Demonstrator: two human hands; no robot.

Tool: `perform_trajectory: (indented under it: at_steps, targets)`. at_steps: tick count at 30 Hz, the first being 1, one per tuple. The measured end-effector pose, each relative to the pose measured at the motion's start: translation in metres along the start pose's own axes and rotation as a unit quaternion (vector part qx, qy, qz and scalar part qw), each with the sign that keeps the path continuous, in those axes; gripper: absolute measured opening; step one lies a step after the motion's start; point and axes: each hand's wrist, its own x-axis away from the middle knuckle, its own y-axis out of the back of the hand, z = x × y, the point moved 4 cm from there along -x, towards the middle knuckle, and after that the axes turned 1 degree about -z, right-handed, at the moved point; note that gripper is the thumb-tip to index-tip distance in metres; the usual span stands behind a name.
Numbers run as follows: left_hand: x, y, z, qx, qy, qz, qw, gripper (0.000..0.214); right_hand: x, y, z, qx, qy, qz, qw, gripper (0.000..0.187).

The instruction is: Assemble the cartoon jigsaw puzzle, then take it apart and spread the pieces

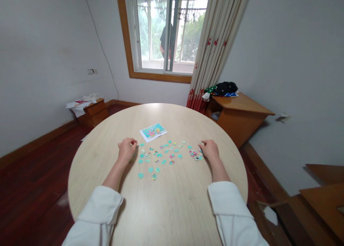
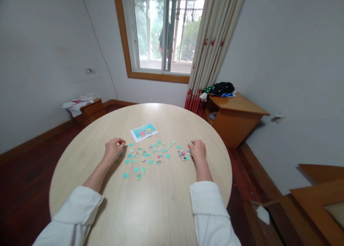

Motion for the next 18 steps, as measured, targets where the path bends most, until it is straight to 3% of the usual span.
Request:
perform_trajectory:
  at_steps: [12,18]
  targets:
    - [0.006,0.005,-0.018,0.049,-0.026,-0.043,0.998,0.015,-0.001,-0.003,0.006,0.005,-0.028,0.004,1.000,0.024]
    - [0.009,0.002,-0.031,0.174,-0.018,-0.041,0.984,0.013,0.000,0.005,0.020,-0.132,0.018,-0.050,0.990,0.023]
